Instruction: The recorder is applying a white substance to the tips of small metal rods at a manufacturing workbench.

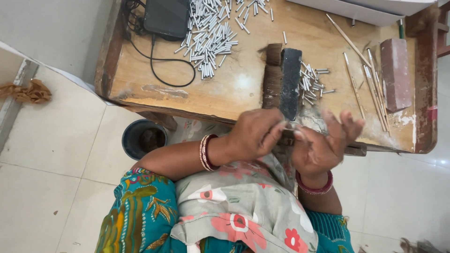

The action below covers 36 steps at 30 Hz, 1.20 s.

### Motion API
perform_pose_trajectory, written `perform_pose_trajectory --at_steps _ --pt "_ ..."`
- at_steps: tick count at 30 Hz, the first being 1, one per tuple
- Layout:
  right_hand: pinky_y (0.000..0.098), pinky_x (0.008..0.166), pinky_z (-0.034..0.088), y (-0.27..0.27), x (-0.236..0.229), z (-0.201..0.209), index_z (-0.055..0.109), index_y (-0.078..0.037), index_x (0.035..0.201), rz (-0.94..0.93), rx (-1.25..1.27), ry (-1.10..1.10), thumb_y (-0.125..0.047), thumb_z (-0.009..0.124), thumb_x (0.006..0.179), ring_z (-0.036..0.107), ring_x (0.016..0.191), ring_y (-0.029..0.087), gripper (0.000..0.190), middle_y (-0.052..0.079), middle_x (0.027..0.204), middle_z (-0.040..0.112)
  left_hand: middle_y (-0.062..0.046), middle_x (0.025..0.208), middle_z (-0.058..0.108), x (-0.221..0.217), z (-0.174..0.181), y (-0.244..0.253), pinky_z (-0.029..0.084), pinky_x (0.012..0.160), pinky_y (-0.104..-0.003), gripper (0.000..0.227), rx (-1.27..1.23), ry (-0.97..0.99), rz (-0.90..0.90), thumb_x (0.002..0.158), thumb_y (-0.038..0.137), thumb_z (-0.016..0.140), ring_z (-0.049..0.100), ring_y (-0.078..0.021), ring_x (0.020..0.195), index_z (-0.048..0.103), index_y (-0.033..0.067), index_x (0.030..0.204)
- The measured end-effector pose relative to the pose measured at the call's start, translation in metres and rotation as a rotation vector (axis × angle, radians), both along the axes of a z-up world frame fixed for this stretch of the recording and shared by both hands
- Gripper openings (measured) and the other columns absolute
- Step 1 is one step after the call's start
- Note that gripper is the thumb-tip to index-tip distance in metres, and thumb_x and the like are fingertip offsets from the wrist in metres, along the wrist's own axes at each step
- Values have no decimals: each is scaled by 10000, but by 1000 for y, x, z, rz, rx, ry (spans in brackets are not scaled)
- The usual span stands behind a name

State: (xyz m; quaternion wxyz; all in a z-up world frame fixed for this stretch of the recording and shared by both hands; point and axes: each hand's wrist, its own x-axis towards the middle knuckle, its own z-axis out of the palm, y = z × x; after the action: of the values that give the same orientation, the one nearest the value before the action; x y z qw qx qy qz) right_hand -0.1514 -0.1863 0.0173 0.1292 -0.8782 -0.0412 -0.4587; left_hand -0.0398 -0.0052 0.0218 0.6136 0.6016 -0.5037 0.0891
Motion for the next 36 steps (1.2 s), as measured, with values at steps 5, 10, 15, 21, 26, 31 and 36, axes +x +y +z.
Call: perform_pose_trajectory --at_steps 5,10,15,21,26,31,36 --pt "501 1211 284 10 4 44 771 -68 1023 76 80 295 -231 779 924 497 1411 339 191 153 1400 634 -150 826 589 2 10 10 491 645 -434 92 -28 106 122 1059 90 565 635 -368 733 578 32 989" --pt "365 966 565 21 9 10 685 -16 1228 476 607 357 -174 823 872 685 1126 265 413 156 1217 682 -169 841 581 -13 5 4 486 657 -446 113 -24 91 42 1070 105 566 622 -384 749 564 22 993" --pt "240 700 560 19 22 -27 670 -11 1015 445 596 -7 -79 785 984 699 823 157 137 163 982 707 -171 799 566 -17 -3 2 463 631 -451 141 -4 142 17 1074 117 568 623 -383 722 565 29 965" --pt "287 704 510 33 40 -31 530 -23 1011 280 342 -165 -242 598 1105 604 803 190 248 117 955 593 -149 802 593 10 0 5 488 646 -483 130 184 -64 64 1015 156 612 631 -381 755 566 46 962" --pt "248 658 485 20 33 -30 481 -17 1038 257 439 -216 -303 552 1145 555 740 158 313 111 998 523 -128 959 607 108 7 24 485 714 -455 177 712 -342 664 760 65 663 607 -314 923 632 50 933" --pt "241 654 473 17 23 -23 489 -3 1041 205 447 -240 -313 567 1144 541 730 139 336 114 1022 525 -142 1072 569 139 -11 25 423 870 -440 201 855 -512 831 699 68 660 538 -290 1075 679 19 894" --pt "235 665 464 21 21 -26 513 -6 1064 262 556 -178 -337 622 1130 542 742 133 355 103 1009 536 -137 969 616 90 10 16 499 764 -421 166 533 -233 438 940 17 632 610 -316 893 621 13 1105"
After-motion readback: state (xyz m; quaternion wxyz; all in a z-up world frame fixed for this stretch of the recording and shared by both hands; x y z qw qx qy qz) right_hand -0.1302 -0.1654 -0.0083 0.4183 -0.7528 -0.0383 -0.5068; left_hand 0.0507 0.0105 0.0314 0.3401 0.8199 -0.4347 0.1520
